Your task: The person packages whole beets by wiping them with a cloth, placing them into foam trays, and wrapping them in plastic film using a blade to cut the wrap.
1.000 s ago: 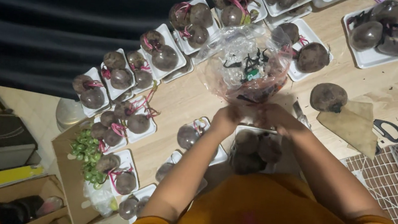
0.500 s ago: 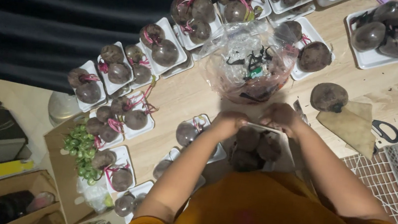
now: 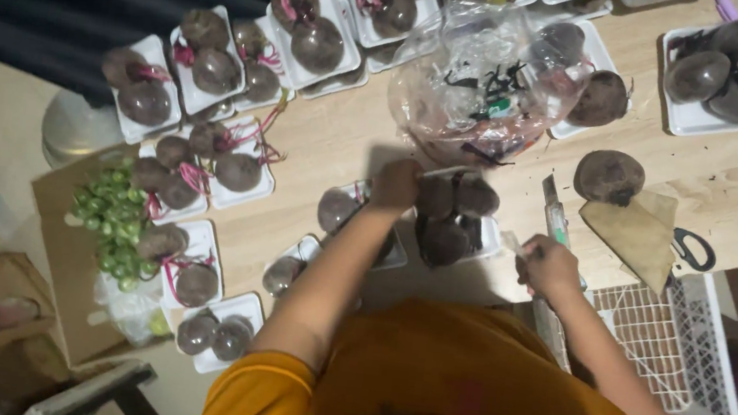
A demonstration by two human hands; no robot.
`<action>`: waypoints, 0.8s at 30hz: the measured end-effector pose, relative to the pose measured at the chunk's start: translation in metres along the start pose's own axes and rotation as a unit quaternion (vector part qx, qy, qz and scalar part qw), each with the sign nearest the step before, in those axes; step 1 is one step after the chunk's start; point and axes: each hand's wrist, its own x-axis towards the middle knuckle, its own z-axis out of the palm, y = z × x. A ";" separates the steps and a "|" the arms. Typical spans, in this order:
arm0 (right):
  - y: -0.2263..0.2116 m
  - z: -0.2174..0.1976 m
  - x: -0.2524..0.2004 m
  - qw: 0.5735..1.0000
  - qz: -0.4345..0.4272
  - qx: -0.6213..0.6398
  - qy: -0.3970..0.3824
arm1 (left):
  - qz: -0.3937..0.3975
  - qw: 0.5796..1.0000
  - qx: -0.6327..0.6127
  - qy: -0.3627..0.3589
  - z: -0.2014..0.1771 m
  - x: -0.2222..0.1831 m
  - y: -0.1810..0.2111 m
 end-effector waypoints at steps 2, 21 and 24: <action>0.030 0.010 -0.002 1.000 0.016 -0.016 0.017 | -0.049 0.994 -0.095 -0.020 0.026 0.029 -0.011; 0.042 -0.138 -0.143 0.963 -0.066 0.262 -0.014 | 0.205 0.932 0.106 0.280 -0.006 -0.045 0.027; 0.026 -0.163 -0.148 0.923 -0.114 0.366 0.015 | 0.109 0.974 0.045 0.193 -0.025 -0.068 0.036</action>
